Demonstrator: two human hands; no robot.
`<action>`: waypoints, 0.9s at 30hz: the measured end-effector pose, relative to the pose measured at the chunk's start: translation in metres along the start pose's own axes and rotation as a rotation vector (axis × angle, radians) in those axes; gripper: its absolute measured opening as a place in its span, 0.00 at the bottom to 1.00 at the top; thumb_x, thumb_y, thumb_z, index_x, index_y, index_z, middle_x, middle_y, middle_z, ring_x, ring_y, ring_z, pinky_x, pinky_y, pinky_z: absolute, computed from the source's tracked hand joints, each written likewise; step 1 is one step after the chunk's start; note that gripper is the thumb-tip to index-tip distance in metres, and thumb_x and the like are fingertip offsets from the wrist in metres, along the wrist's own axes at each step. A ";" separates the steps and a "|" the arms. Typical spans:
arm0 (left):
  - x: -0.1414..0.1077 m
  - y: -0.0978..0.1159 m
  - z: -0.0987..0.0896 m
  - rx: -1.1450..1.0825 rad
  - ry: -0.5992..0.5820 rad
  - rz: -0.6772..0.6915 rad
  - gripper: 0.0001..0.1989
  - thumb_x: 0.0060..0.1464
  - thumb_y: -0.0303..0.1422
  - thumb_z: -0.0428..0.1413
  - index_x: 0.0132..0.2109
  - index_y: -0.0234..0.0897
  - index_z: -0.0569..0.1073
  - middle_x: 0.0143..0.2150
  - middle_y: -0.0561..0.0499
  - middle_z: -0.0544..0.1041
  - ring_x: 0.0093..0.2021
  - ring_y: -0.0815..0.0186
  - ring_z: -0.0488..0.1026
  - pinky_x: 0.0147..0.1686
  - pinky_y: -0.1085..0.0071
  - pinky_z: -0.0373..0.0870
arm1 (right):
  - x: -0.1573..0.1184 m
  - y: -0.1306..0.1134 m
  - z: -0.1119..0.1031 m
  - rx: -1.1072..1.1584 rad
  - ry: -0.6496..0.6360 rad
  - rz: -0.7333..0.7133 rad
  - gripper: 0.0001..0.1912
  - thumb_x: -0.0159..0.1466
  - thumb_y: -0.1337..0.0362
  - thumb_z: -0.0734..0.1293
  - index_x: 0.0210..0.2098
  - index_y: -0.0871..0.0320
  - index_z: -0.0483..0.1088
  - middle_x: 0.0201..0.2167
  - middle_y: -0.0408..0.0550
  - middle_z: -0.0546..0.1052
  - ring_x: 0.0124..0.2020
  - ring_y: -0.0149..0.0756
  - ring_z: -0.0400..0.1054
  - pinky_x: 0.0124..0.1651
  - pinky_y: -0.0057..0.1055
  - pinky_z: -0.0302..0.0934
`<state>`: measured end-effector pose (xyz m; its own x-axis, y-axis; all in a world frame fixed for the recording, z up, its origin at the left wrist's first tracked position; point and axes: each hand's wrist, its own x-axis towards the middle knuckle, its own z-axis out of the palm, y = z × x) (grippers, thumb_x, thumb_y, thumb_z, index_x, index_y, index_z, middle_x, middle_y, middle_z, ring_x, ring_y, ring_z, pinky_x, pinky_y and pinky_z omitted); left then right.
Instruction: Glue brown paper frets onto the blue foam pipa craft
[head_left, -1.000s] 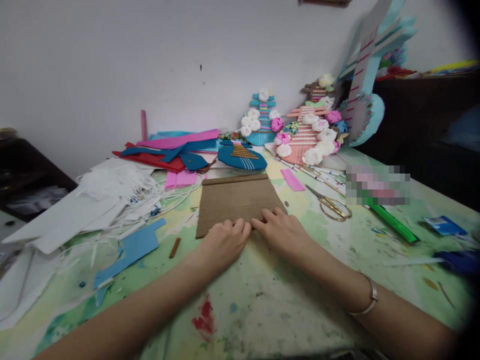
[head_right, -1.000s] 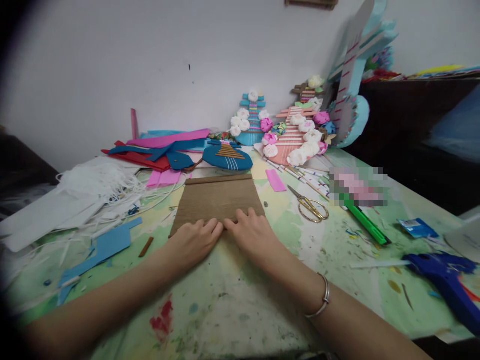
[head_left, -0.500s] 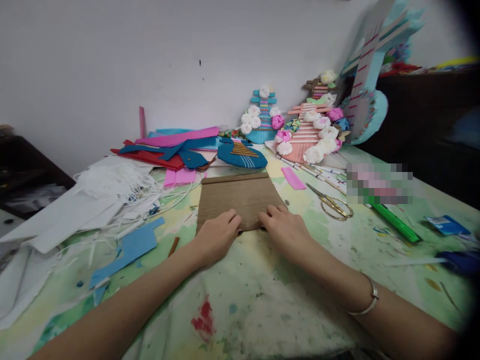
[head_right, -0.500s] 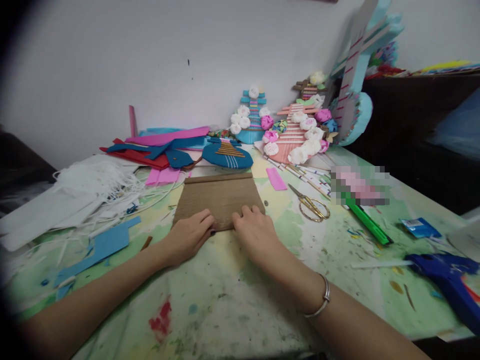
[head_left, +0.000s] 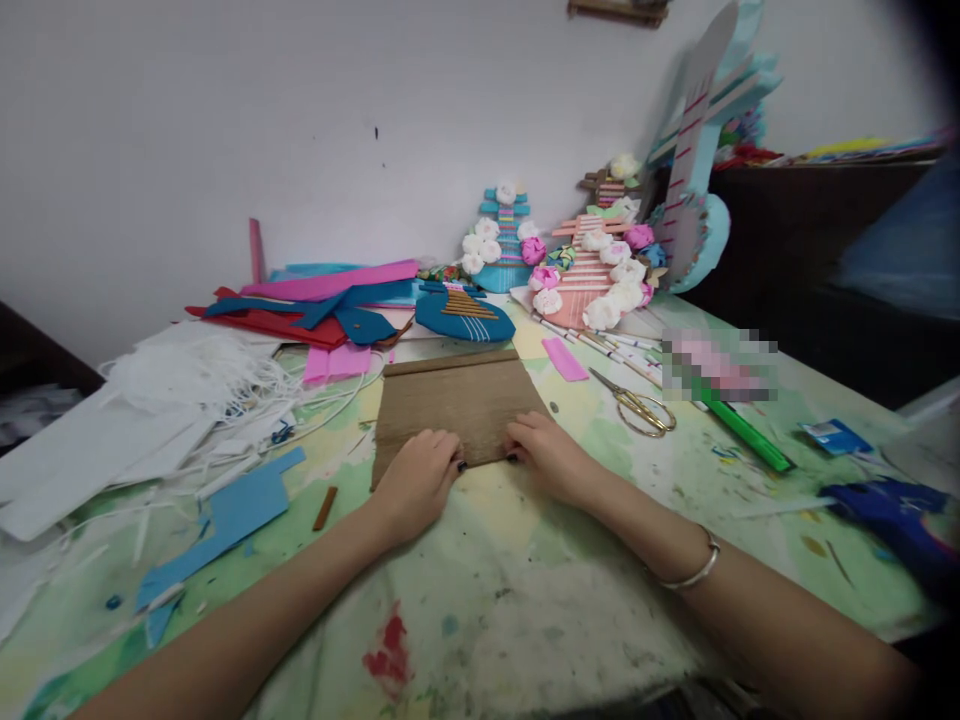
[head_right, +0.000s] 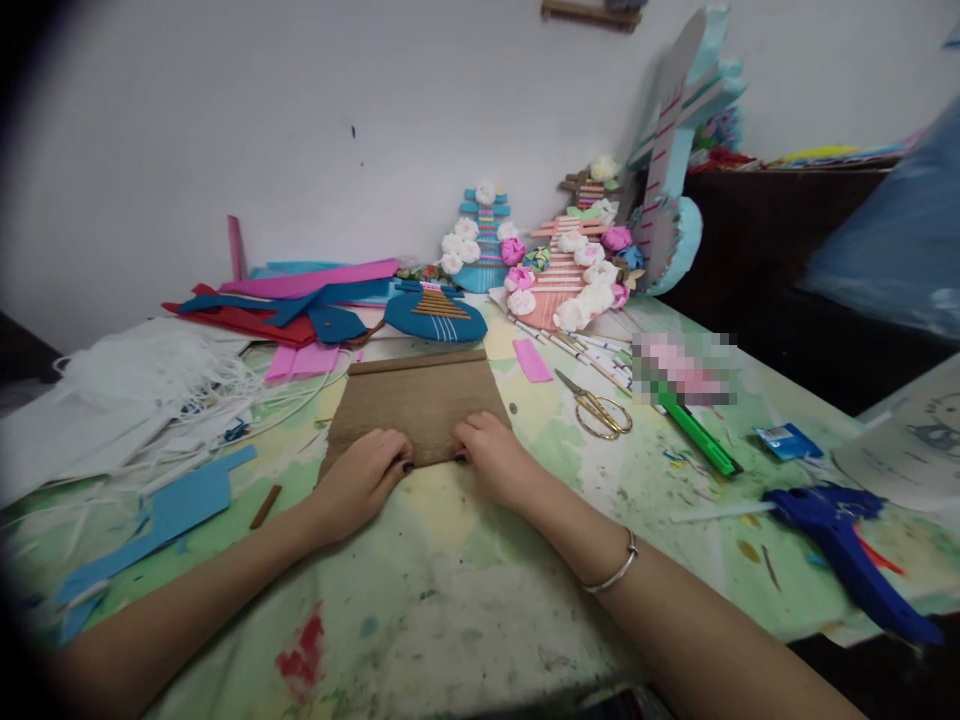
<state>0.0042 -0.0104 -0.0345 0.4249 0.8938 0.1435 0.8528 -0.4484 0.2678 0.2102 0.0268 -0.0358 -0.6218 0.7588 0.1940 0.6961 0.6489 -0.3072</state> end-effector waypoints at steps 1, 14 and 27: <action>0.000 -0.001 0.000 -0.039 0.012 -0.022 0.04 0.57 0.27 0.44 0.35 0.37 0.63 0.34 0.48 0.69 0.36 0.61 0.64 0.36 0.65 0.60 | 0.000 0.001 0.000 0.014 0.003 -0.002 0.09 0.59 0.78 0.58 0.30 0.61 0.67 0.32 0.50 0.69 0.38 0.36 0.60 0.39 0.29 0.52; 0.002 -0.002 -0.008 -0.154 0.004 -0.055 0.04 0.52 0.25 0.47 0.34 0.38 0.62 0.31 0.51 0.70 0.34 0.62 0.65 0.35 0.66 0.59 | 0.004 0.008 -0.004 0.041 -0.038 0.007 0.11 0.54 0.79 0.60 0.31 0.60 0.67 0.30 0.47 0.72 0.35 0.35 0.63 0.36 0.27 0.51; 0.000 -0.014 -0.025 -0.153 -0.073 -0.184 0.04 0.48 0.24 0.52 0.29 0.37 0.67 0.30 0.51 0.73 0.32 0.65 0.68 0.31 0.71 0.57 | 0.007 0.007 -0.013 0.106 0.020 0.208 0.07 0.54 0.75 0.67 0.25 0.58 0.68 0.25 0.44 0.73 0.30 0.34 0.65 0.31 0.26 0.50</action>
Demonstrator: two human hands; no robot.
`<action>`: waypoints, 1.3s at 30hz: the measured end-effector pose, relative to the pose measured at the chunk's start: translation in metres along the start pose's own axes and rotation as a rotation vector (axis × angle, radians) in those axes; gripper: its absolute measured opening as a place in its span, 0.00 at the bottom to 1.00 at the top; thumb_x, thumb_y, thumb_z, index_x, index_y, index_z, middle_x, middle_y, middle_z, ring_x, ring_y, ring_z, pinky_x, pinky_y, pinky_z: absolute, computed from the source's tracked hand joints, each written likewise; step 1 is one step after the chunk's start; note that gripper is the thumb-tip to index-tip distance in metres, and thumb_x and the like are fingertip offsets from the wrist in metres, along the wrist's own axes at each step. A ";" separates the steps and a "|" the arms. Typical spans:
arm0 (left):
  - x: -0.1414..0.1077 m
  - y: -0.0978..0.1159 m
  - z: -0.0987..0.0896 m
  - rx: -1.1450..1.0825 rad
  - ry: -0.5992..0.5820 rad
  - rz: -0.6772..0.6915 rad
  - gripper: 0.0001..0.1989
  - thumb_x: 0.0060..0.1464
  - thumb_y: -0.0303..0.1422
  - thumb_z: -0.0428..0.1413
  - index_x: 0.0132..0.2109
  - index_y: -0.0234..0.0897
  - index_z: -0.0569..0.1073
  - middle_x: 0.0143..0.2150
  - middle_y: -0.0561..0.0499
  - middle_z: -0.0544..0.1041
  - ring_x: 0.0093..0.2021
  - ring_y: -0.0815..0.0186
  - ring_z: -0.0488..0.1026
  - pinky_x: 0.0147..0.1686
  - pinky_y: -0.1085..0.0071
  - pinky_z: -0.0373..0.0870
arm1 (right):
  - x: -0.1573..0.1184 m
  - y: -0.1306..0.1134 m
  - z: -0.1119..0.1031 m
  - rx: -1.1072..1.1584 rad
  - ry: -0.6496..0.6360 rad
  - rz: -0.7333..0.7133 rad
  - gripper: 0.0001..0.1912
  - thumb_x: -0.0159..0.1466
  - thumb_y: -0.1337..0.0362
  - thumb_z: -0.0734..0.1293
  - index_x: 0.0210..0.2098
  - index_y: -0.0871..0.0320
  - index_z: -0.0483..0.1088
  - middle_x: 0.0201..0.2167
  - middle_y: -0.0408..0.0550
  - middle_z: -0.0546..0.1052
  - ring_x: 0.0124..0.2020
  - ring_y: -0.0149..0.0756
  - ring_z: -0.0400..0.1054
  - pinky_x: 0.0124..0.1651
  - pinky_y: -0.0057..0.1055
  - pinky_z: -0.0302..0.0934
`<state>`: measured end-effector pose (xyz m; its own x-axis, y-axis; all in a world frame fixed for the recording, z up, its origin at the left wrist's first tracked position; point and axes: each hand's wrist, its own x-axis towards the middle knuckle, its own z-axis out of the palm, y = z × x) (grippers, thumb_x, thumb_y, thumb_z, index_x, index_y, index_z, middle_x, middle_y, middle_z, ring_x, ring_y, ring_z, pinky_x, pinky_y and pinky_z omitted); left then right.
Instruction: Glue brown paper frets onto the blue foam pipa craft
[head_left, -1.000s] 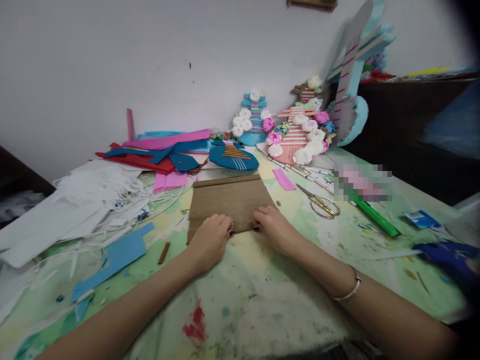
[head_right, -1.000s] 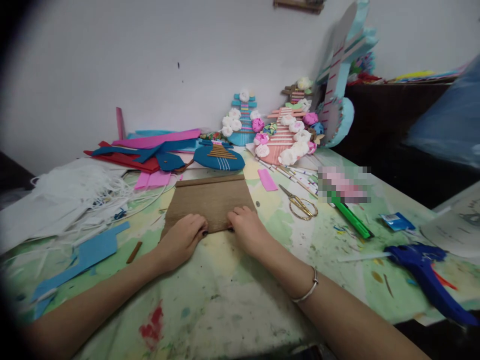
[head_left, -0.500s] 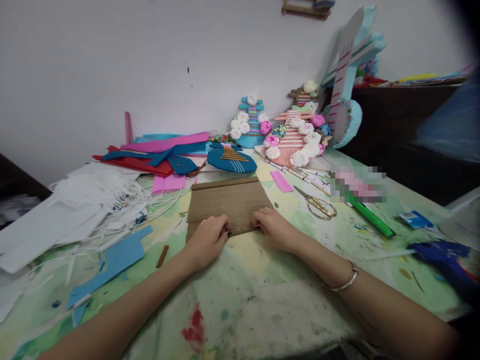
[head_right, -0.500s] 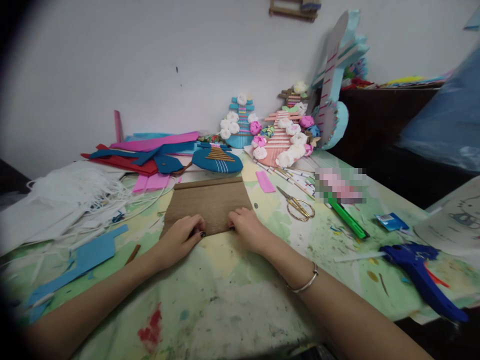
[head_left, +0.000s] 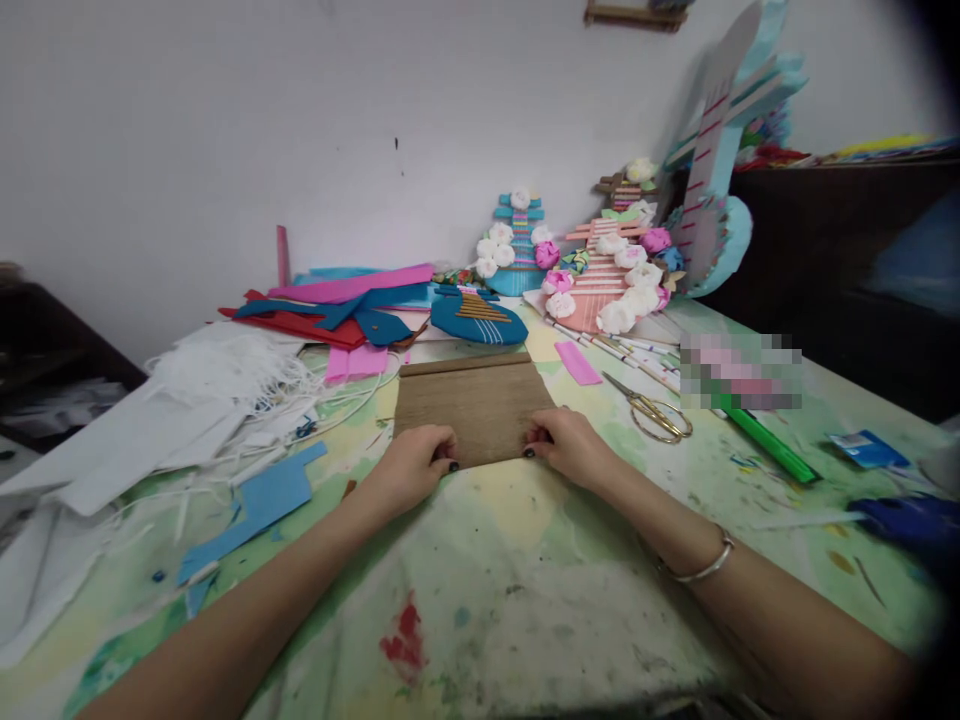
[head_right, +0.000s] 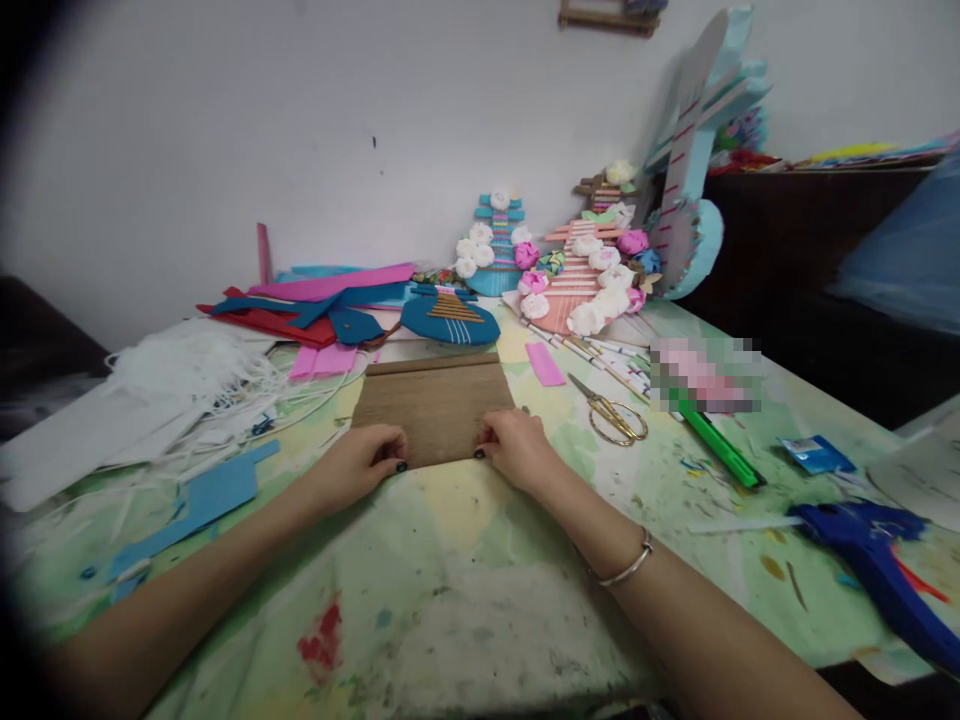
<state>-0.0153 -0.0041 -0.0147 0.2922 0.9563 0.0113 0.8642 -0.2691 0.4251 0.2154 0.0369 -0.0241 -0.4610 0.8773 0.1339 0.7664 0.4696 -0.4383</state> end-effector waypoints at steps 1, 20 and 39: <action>-0.001 -0.001 -0.001 0.012 -0.004 -0.019 0.03 0.48 0.25 0.52 0.29 0.37 0.67 0.30 0.52 0.73 0.32 0.65 0.68 0.30 0.72 0.57 | 0.000 -0.001 0.000 0.011 -0.002 -0.023 0.08 0.53 0.77 0.66 0.25 0.58 0.68 0.25 0.43 0.73 0.30 0.33 0.65 0.32 0.26 0.51; -0.014 -0.029 -0.026 -0.006 -0.111 -0.159 0.03 0.44 0.28 0.55 0.26 0.38 0.66 0.25 0.55 0.69 0.28 0.67 0.66 0.26 0.73 0.56 | -0.015 -0.005 0.005 -0.236 0.053 -0.403 0.08 0.64 0.70 0.59 0.31 0.60 0.69 0.30 0.49 0.72 0.34 0.37 0.63 0.35 0.31 0.53; -0.034 -0.006 -0.018 0.409 -0.033 0.302 0.09 0.53 0.23 0.47 0.31 0.35 0.71 0.32 0.45 0.72 0.35 0.60 0.69 0.35 0.64 0.65 | -0.015 -0.007 0.016 -0.435 0.079 -0.470 0.10 0.66 0.72 0.56 0.31 0.61 0.66 0.32 0.52 0.70 0.36 0.40 0.60 0.35 0.34 0.51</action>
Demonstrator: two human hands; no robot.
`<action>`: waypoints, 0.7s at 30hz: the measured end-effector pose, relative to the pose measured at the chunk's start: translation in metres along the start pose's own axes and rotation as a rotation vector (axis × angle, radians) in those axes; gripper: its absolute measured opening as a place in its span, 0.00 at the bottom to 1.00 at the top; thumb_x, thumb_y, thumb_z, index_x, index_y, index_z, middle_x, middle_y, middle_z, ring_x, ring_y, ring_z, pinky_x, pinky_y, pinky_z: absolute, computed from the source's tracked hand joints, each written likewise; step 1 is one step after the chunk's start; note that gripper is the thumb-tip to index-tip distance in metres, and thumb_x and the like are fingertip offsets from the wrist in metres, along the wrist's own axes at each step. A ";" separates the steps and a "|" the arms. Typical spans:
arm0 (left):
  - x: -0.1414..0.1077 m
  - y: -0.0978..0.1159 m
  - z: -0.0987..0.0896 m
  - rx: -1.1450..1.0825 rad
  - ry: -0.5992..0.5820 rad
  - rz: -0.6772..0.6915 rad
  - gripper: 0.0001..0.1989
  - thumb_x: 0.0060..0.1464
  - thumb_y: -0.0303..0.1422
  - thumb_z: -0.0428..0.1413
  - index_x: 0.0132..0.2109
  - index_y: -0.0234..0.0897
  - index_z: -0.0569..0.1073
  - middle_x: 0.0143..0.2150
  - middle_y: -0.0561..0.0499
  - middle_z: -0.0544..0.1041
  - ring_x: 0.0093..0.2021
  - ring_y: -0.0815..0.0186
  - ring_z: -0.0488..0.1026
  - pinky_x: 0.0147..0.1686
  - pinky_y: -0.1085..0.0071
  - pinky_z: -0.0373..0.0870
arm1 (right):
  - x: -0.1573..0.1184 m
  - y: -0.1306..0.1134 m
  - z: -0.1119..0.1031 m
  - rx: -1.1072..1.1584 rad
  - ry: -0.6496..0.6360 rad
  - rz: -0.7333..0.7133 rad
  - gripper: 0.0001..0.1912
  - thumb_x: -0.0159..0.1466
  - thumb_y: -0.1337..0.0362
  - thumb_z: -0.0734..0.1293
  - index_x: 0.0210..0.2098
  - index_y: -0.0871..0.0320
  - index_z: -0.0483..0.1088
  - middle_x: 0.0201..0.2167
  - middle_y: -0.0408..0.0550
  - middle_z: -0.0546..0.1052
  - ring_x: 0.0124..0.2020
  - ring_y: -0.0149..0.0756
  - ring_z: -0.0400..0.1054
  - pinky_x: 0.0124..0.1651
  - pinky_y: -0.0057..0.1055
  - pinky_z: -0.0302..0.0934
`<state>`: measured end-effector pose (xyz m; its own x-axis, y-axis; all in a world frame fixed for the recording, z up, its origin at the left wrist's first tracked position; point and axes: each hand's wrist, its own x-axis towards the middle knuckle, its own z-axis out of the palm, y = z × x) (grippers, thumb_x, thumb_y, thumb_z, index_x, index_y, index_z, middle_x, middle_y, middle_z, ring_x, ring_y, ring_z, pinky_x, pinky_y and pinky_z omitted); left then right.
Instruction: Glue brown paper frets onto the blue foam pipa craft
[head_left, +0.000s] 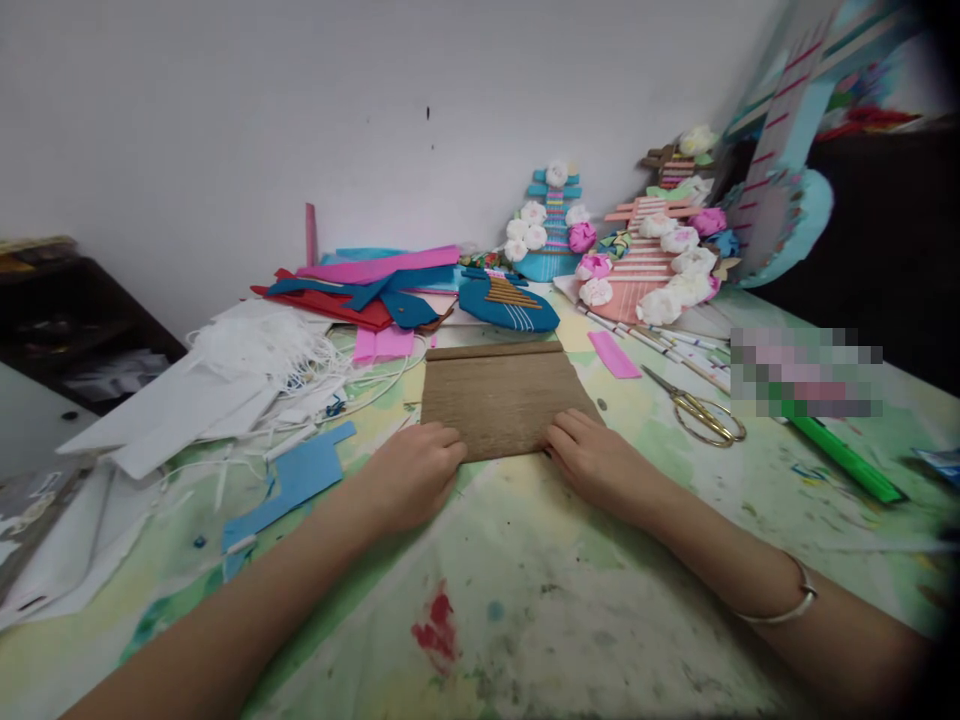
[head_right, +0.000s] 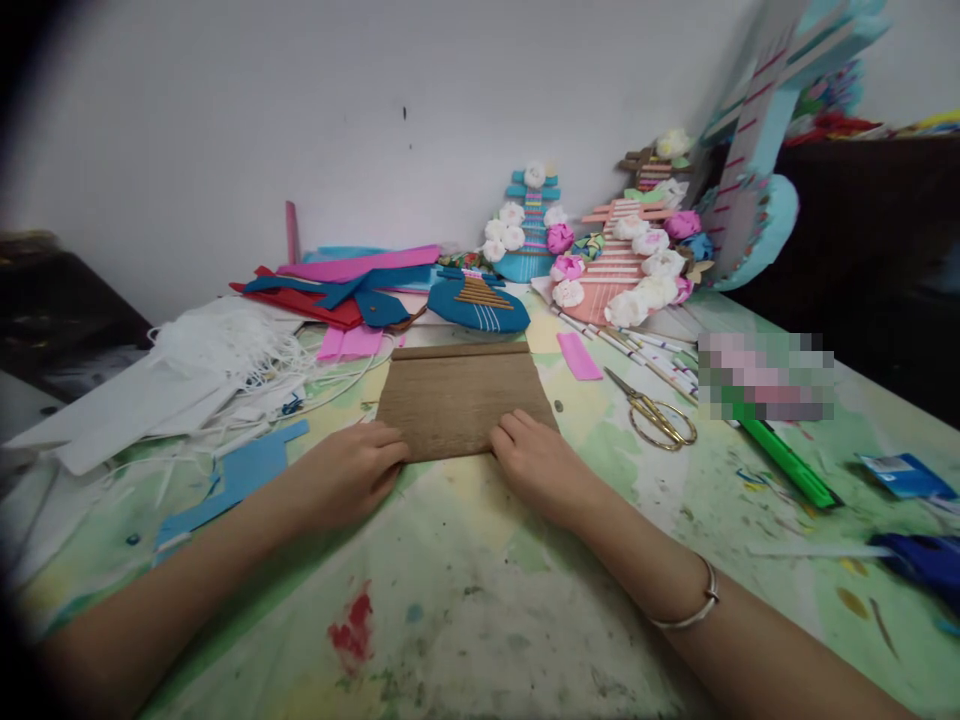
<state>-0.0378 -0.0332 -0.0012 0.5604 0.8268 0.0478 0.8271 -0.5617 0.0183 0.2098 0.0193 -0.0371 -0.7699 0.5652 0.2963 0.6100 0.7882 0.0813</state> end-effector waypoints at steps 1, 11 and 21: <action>0.000 0.002 0.002 0.038 0.001 0.008 0.09 0.54 0.23 0.46 0.31 0.34 0.70 0.32 0.45 0.72 0.35 0.60 0.69 0.36 0.64 0.65 | 0.000 0.000 0.000 0.009 0.003 0.012 0.10 0.66 0.72 0.56 0.31 0.60 0.65 0.32 0.51 0.69 0.35 0.40 0.60 0.35 0.33 0.51; 0.005 0.008 0.009 0.056 -0.018 -0.104 0.07 0.54 0.22 0.47 0.33 0.34 0.68 0.36 0.44 0.71 0.38 0.59 0.68 0.37 0.64 0.64 | 0.000 -0.003 -0.005 -0.022 -0.043 -0.018 0.09 0.65 0.73 0.56 0.33 0.62 0.66 0.32 0.52 0.69 0.35 0.39 0.58 0.37 0.34 0.51; 0.013 -0.021 0.006 -0.526 -0.082 -0.424 0.04 0.43 0.27 0.50 0.27 0.36 0.68 0.26 0.53 0.70 0.27 0.68 0.65 0.27 0.73 0.59 | 0.006 -0.003 0.000 0.230 -0.071 0.290 0.08 0.64 0.67 0.56 0.31 0.58 0.64 0.35 0.51 0.67 0.39 0.42 0.57 0.40 0.37 0.49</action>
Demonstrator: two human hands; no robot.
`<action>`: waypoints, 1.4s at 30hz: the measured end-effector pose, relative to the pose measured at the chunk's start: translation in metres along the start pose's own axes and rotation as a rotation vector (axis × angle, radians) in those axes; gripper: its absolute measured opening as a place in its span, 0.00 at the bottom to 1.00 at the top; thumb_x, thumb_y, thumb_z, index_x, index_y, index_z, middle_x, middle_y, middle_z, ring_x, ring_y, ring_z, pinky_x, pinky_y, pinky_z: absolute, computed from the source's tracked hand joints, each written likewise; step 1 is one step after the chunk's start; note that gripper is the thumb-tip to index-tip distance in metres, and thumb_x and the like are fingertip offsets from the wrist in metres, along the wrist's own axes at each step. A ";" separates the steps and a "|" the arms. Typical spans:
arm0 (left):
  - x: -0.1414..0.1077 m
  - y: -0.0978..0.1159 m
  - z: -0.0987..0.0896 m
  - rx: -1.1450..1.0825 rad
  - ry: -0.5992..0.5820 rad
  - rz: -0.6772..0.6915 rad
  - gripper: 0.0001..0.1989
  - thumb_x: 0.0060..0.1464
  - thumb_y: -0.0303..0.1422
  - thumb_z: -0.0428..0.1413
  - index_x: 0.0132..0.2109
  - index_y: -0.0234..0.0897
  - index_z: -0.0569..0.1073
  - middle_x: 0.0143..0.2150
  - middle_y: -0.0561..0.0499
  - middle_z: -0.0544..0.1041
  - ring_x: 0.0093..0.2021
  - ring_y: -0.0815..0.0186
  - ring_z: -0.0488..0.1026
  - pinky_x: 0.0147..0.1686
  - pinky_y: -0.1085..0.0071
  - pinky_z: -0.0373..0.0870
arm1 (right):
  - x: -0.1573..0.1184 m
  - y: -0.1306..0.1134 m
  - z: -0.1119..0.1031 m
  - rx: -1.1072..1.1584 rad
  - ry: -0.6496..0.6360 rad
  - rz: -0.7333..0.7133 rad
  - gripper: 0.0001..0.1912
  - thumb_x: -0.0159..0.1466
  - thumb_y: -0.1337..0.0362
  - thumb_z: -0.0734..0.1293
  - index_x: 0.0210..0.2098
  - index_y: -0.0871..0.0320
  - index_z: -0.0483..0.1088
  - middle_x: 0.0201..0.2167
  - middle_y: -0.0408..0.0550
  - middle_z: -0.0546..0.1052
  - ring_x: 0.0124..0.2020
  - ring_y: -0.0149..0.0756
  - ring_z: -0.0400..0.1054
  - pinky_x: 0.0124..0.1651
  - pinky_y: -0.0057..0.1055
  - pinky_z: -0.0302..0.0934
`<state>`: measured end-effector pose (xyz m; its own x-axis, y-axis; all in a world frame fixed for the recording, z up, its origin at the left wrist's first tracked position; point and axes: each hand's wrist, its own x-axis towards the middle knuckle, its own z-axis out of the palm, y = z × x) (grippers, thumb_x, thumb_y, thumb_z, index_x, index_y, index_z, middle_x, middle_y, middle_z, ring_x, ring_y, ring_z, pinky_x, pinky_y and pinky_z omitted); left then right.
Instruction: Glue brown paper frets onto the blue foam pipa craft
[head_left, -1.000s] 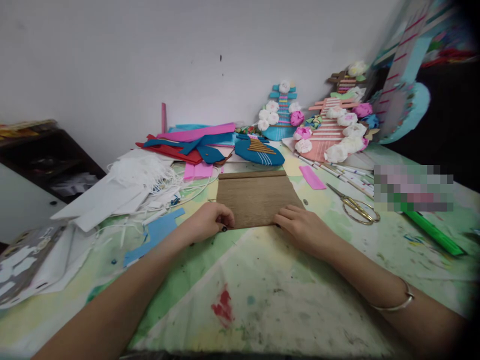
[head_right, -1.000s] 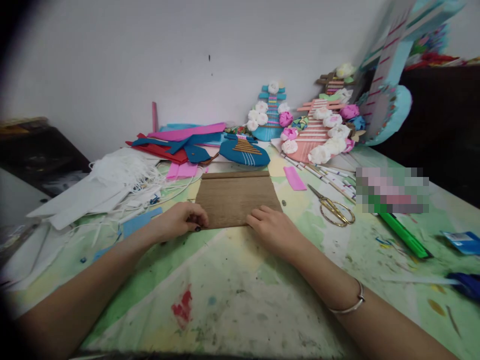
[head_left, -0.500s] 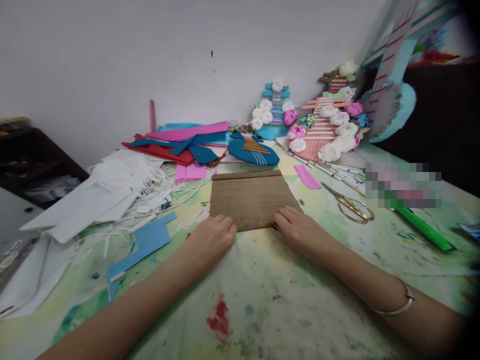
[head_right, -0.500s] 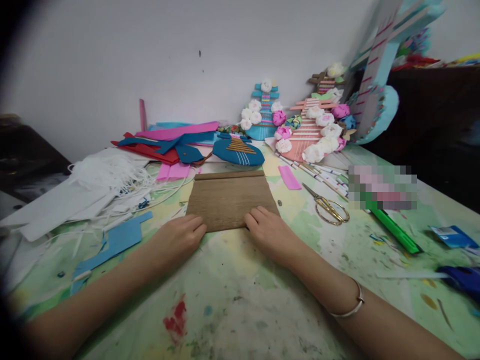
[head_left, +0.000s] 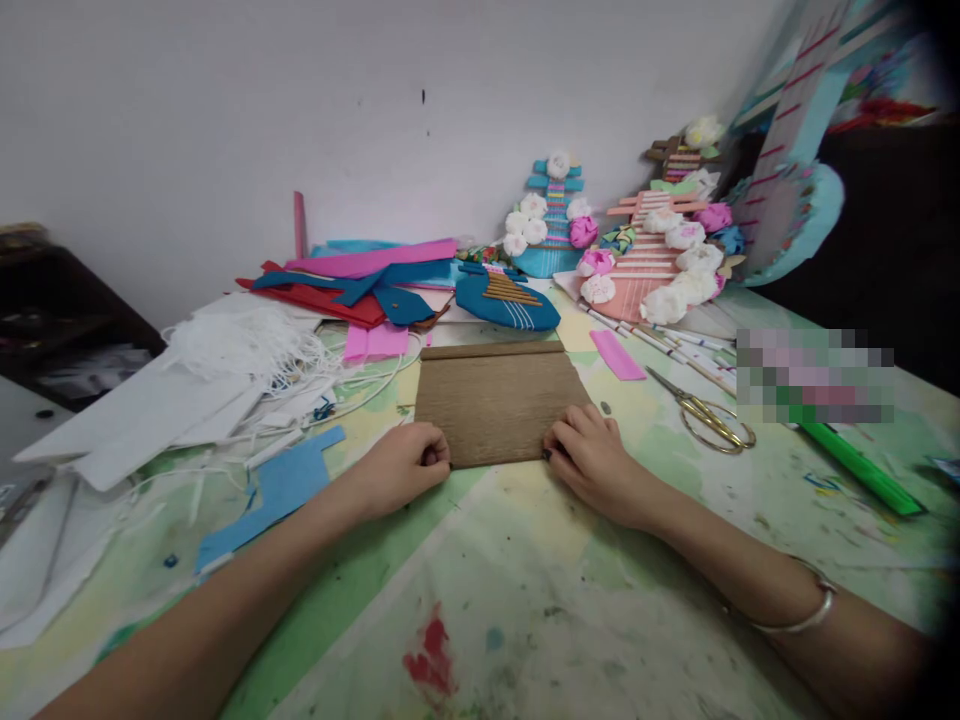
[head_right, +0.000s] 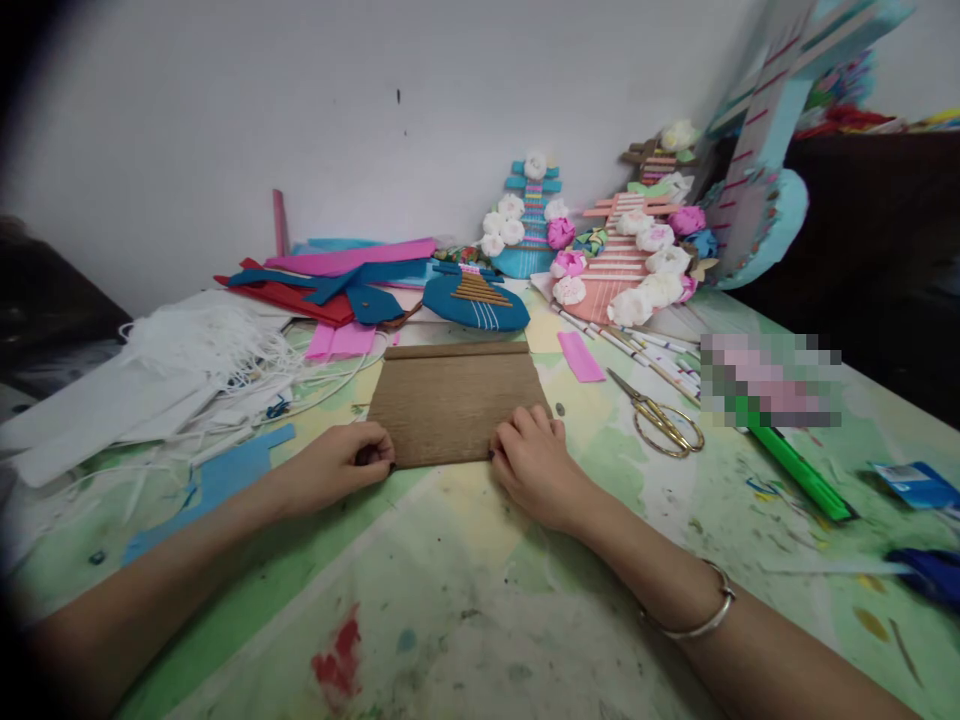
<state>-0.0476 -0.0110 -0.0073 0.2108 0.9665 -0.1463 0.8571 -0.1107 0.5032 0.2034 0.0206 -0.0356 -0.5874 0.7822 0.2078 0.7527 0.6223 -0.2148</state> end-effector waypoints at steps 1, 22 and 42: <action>0.001 0.000 0.000 -0.012 0.007 -0.027 0.03 0.43 0.27 0.50 0.26 0.36 0.69 0.26 0.53 0.70 0.27 0.68 0.65 0.27 0.73 0.59 | 0.001 0.001 0.000 0.033 0.000 0.024 0.08 0.64 0.67 0.57 0.30 0.57 0.65 0.35 0.50 0.67 0.40 0.42 0.57 0.40 0.37 0.49; 0.001 -0.021 -0.006 -0.059 -0.039 -0.059 0.02 0.44 0.28 0.53 0.28 0.38 0.66 0.22 0.58 0.62 0.25 0.69 0.60 0.24 0.73 0.53 | 0.010 0.011 -0.008 0.407 -0.029 0.296 0.06 0.52 0.73 0.66 0.26 0.56 0.71 0.22 0.40 0.72 0.28 0.32 0.64 0.32 0.29 0.50; -0.014 -0.011 0.008 -0.009 0.190 0.265 0.17 0.50 0.19 0.46 0.36 0.38 0.77 0.35 0.51 0.77 0.35 0.66 0.73 0.36 0.70 0.69 | -0.002 0.003 -0.003 0.288 0.153 -0.037 0.13 0.58 0.78 0.60 0.28 0.59 0.73 0.29 0.46 0.72 0.32 0.32 0.65 0.33 0.28 0.55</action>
<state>-0.0560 -0.0254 -0.0175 0.3339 0.9303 0.1519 0.7797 -0.3632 0.5101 0.2077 0.0210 -0.0336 -0.5451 0.7585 0.3570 0.6038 0.6507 -0.4605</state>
